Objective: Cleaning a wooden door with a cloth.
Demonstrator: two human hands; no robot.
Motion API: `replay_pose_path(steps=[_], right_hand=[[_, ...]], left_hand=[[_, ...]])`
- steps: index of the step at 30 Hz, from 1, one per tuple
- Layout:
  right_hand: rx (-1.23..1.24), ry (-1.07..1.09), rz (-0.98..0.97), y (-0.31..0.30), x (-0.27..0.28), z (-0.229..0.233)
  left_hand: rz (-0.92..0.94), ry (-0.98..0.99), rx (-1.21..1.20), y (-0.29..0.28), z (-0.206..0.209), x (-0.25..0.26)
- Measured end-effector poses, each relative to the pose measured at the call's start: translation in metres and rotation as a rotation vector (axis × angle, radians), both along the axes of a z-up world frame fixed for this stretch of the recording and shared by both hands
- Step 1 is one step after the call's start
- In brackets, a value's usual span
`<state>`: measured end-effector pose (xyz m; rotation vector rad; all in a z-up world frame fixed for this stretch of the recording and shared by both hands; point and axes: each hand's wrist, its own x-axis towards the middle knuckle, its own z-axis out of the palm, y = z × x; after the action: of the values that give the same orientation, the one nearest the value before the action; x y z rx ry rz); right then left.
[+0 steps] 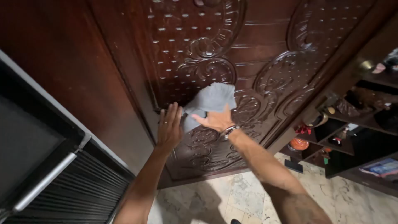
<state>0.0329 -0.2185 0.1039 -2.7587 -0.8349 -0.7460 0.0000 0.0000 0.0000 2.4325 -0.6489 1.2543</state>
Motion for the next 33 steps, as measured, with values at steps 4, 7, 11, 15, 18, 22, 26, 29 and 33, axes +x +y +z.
replay_pose_path(steps=[4, 7, 11, 15, 18, 22, 26, 29, 33], right_hand=[[-0.029, -0.258, 0.199, 0.041, 0.019, -0.059], [-0.055, -0.064, 0.241, 0.04, 0.043, -0.117], [-0.226, 0.008, 0.41, -0.013, 0.03, -0.155], [-0.462, 0.084, 0.329, -0.098, 0.042, -0.191], [-0.345, -0.109, 0.341, -0.116, 0.033, -0.12], [-0.485, -0.097, 0.267, -0.104, 0.026, -0.011], [-0.407, -0.327, 0.316, -0.1, 0.035, -0.003], [-0.329, -0.425, 0.35, -0.088, 0.034, -0.033], [-0.463, -0.14, 0.317, -0.096, 0.039, -0.126]], left_hand=[[0.085, 0.005, -0.042, 0.004, -0.007, -0.011], [0.107, -0.084, -0.118, 0.001, -0.004, -0.013], [-0.007, 0.043, -0.055, -0.002, 0.003, -0.036], [-0.088, 0.188, 0.118, -0.012, -0.013, -0.032], [0.012, 0.072, 0.206, -0.032, -0.018, -0.019], [-0.12, 0.084, 0.076, -0.059, 0.012, -0.012], [-0.069, 0.07, 0.026, -0.074, 0.033, -0.009], [-0.032, 0.042, 0.011, -0.07, 0.034, -0.007], [-0.007, 0.119, 0.042, -0.078, 0.03, -0.01]])
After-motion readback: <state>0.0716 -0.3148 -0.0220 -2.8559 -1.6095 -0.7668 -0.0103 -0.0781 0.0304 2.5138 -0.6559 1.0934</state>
